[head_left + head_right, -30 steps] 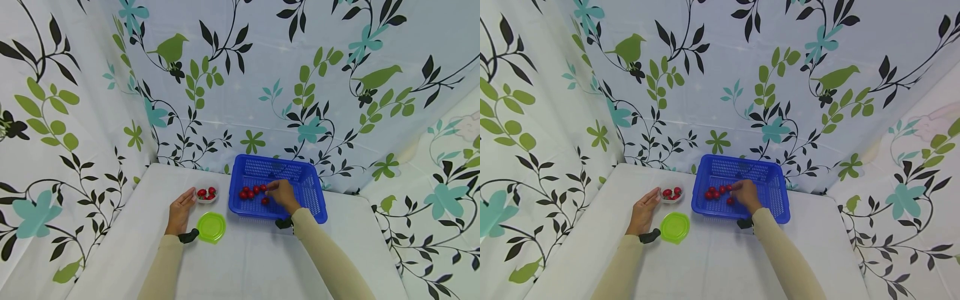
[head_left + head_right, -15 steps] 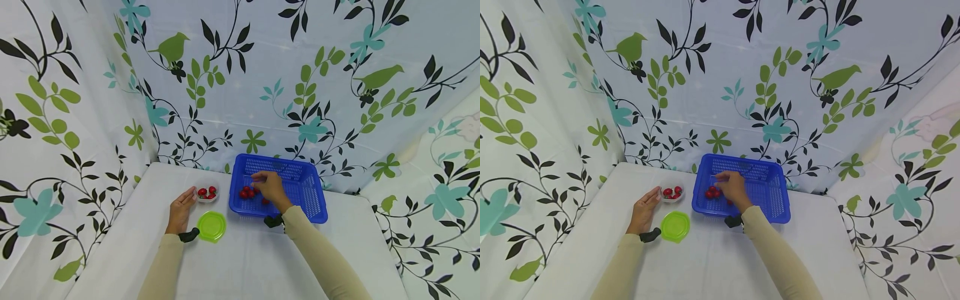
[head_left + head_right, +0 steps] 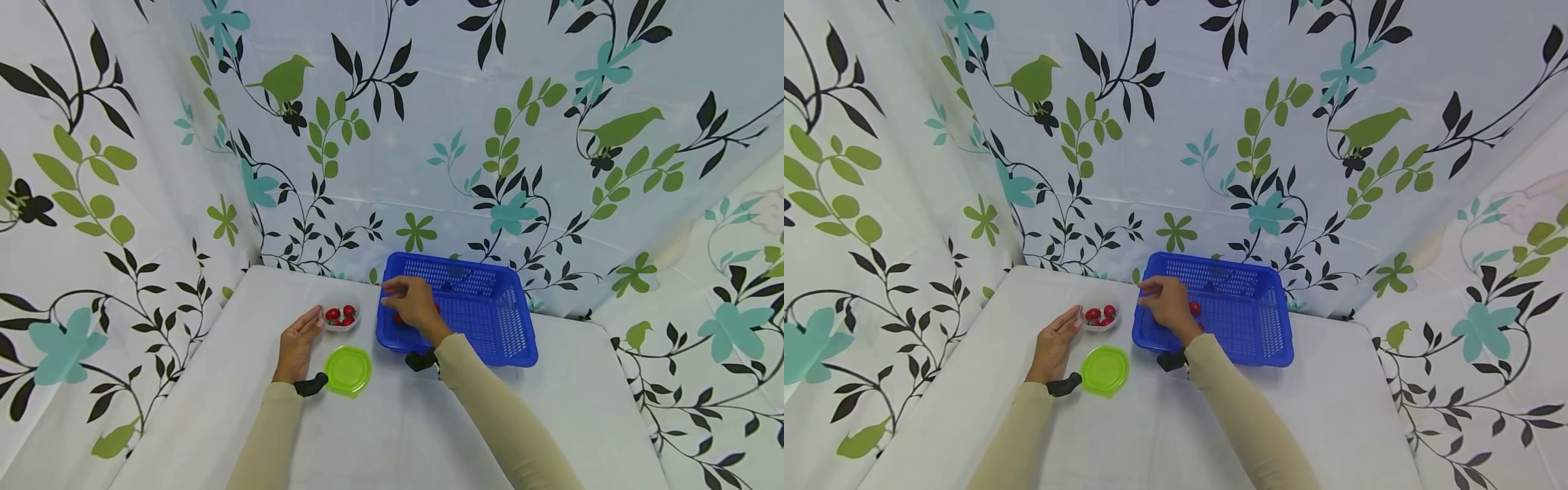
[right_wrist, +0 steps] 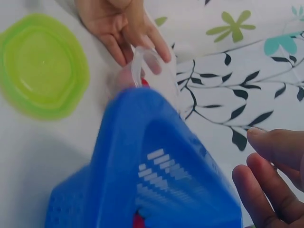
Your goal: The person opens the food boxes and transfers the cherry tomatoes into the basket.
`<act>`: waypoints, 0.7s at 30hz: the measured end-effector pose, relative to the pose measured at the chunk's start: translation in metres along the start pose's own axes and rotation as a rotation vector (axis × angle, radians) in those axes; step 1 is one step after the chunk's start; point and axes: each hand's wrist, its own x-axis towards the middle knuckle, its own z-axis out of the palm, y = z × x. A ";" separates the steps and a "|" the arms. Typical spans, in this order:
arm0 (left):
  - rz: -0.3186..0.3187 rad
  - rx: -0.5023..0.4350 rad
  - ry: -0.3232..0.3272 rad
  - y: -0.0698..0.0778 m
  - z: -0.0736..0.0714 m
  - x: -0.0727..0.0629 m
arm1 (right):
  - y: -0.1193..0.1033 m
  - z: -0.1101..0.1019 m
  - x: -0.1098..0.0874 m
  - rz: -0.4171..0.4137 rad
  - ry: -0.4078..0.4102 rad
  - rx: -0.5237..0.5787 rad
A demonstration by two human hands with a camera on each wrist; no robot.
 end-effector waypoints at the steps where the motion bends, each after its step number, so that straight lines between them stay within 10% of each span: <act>1: -0.001 -0.002 -0.001 0.000 0.000 0.000 | -0.001 0.003 0.001 -0.009 -0.004 -0.002; 21: 0.005 -0.011 0.000 -0.001 0.001 0.000 | -0.022 0.051 0.010 -0.042 -0.092 -0.009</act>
